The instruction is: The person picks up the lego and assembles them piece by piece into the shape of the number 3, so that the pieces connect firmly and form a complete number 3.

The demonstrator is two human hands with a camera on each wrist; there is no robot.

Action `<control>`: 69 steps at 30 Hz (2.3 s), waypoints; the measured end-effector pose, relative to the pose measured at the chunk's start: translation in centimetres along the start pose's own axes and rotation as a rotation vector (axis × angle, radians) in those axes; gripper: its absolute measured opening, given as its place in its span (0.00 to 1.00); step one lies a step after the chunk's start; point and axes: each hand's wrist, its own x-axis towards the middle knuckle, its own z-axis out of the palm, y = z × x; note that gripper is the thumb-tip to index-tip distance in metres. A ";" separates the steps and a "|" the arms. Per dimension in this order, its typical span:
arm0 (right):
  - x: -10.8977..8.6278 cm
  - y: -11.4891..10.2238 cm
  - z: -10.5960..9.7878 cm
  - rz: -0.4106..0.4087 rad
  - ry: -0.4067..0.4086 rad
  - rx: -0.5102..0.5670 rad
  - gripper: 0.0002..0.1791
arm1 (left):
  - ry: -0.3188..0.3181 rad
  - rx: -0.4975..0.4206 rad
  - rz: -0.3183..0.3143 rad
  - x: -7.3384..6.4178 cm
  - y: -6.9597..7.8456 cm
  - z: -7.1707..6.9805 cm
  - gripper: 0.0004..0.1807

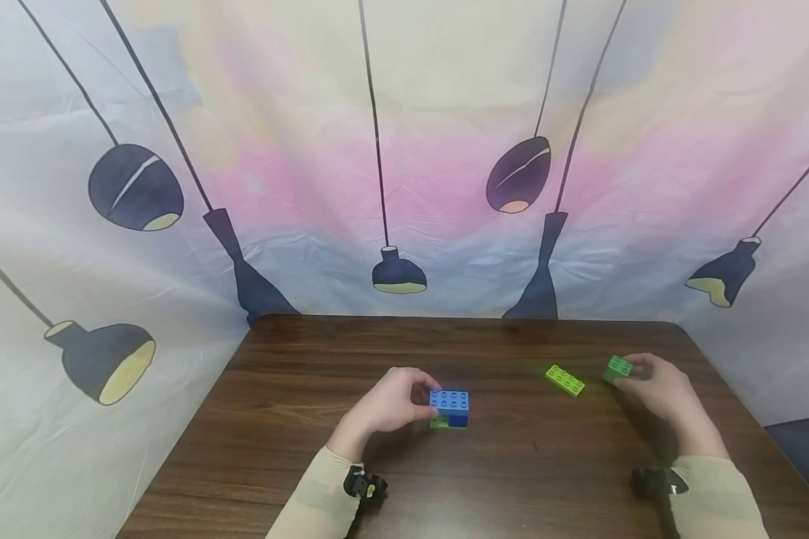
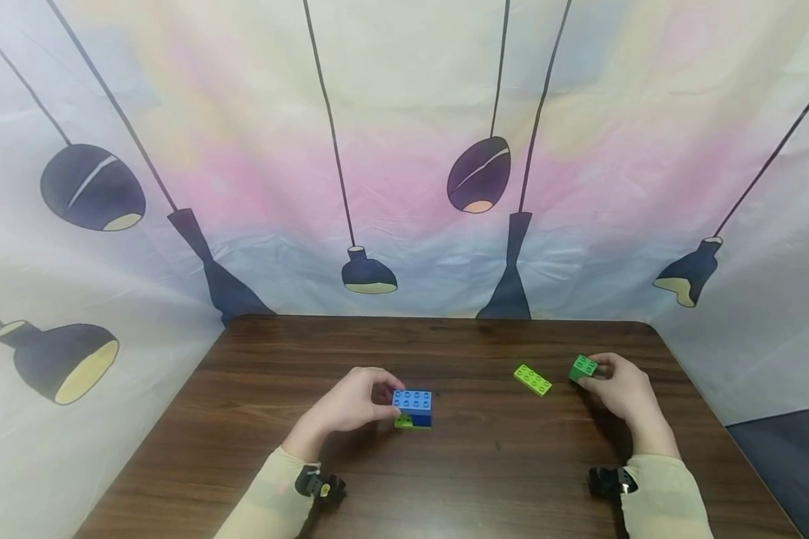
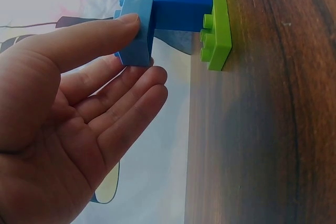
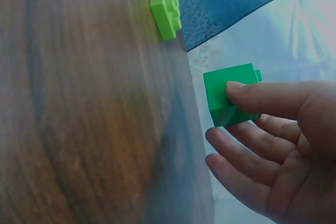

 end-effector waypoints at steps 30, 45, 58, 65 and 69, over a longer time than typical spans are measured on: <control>-0.6 -5.9 3.2 -0.184 -0.006 0.052 0.32 | 0.002 0.002 0.007 0.0 0.0 0.0 0.16; -0.9 -8.0 5.0 -0.236 -0.049 0.145 0.28 | -0.004 -0.011 0.011 -0.2 0.1 -0.1 0.16; -1.3 -9.9 6.9 -0.309 -0.069 0.206 0.25 | -0.009 -0.005 0.011 0.0 0.2 -0.2 0.16; -2.4 -12.2 7.8 -0.348 -0.113 0.297 0.26 | -0.012 -0.007 0.013 0.3 0.1 -0.2 0.15; -2.8 -13.6 8.6 -0.387 -0.144 0.353 0.25 | -0.010 0.008 0.025 0.5 0.0 -0.3 0.15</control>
